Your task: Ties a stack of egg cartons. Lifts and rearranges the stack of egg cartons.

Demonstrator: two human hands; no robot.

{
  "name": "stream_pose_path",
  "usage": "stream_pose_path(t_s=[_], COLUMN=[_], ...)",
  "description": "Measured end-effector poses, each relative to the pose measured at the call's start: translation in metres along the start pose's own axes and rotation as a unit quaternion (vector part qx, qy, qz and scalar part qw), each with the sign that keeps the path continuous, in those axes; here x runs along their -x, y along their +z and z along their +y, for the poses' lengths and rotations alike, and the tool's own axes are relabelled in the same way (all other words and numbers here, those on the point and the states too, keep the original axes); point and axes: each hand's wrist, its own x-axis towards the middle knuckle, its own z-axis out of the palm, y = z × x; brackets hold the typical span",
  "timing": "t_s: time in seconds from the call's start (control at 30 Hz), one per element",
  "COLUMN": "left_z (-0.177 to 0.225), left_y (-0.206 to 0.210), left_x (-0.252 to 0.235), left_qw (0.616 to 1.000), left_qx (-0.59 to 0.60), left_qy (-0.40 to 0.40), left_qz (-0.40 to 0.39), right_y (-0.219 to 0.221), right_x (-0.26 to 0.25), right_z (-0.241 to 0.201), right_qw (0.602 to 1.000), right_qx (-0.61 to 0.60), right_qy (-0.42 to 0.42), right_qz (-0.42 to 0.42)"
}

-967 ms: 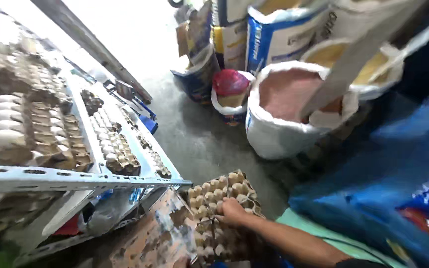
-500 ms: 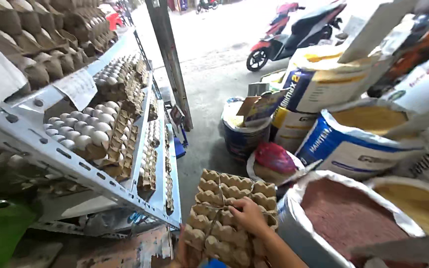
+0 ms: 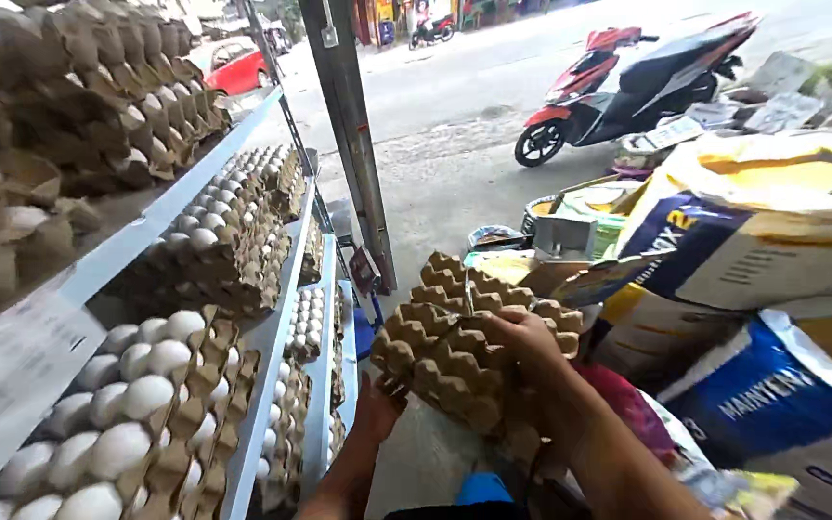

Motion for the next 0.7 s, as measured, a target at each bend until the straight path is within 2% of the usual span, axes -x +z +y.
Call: stream_pose_path(t_s=[0.1, 0.23, 0.33, 0.4, 0.5, 0.6, 0.7], left_z=[0.015, 0.012, 0.012, 0.027, 0.075, 0.117, 0.152], left_y=[-0.011, -0.04, -0.043, -0.027, 0.033, 0.072, 0.088], left_x=[-0.06, -0.108, -0.133, -0.155, -0.2, -0.252, -0.292], left_qw=[0.993, 0.975, 0.975, 0.982, 0.971, 0.942, 0.893], left_qx=[-0.087, -0.148, -0.14, -0.16, -0.206, -0.208, -0.284], left_qy=[-0.012, -0.06, -0.07, -0.071, -0.06, -0.04, -0.063], left_qz=[0.081, 0.156, 0.155, 0.064, -0.109, -0.259, -0.345], right_y=[-0.001, 0.011, 0.03, 0.047, 0.08, 0.121, 0.158], right_x=[-0.088, -0.21, -0.291, -0.337, -0.402, -0.458, -0.494], right_z=[-0.041, -0.086, -0.116, -0.125, -0.126, -0.101, -0.064], right_qw=[1.0, 0.996, 0.988, 0.987, 0.986, 0.986, 0.986], right_qx=[-0.009, 0.01, 0.048, 0.067, 0.084, 0.086, 0.1], right_qy=[-0.021, -0.072, -0.121, -0.123, -0.099, -0.08, -0.046], right_qz=[-0.009, -0.057, -0.079, -0.084, -0.102, -0.115, -0.127])
